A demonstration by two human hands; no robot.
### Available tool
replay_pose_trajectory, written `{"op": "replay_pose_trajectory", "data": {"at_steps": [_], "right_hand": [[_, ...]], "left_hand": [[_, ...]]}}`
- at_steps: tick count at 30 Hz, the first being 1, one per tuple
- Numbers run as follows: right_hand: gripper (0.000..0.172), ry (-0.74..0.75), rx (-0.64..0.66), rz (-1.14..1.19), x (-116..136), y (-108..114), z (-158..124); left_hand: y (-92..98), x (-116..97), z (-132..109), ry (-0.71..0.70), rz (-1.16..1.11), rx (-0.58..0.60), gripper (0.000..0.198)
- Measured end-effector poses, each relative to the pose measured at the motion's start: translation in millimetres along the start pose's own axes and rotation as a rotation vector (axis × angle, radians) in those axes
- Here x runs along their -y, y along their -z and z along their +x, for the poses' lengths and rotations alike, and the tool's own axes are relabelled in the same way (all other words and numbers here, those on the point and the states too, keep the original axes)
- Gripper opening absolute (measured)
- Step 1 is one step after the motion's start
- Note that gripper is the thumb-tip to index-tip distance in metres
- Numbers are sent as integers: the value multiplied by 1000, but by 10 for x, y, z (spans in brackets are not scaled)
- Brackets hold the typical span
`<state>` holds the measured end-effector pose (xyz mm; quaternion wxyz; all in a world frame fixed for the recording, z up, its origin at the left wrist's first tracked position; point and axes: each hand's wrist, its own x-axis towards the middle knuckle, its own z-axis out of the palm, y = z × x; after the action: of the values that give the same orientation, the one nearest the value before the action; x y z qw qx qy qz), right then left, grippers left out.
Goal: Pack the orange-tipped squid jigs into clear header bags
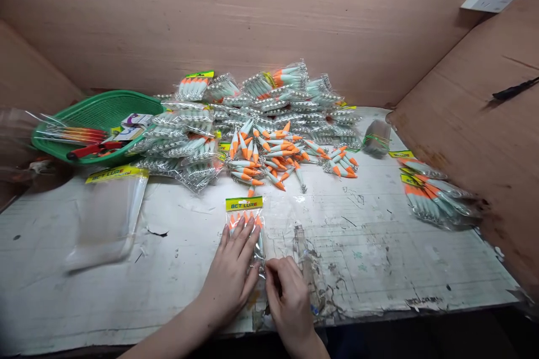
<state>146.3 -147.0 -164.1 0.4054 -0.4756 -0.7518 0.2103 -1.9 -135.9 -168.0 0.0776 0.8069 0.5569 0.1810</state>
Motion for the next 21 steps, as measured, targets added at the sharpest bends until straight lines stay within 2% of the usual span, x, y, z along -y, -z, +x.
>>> {"op": "replay_pose_trajectory", "data": {"at_steps": [7, 14, 21], "right_hand": [[16, 10, -47, -42, -15, -73, -25], [12, 66, 38, -83, -41, -36, 16], [11, 141, -4, -244, -28, -82, 45]], "left_hand": [[9, -2, -16, 66, -26, -24, 65], [60, -8, 34, 104, -155, 25, 68], [42, 17, 12, 57, -124, 17, 69]]}}
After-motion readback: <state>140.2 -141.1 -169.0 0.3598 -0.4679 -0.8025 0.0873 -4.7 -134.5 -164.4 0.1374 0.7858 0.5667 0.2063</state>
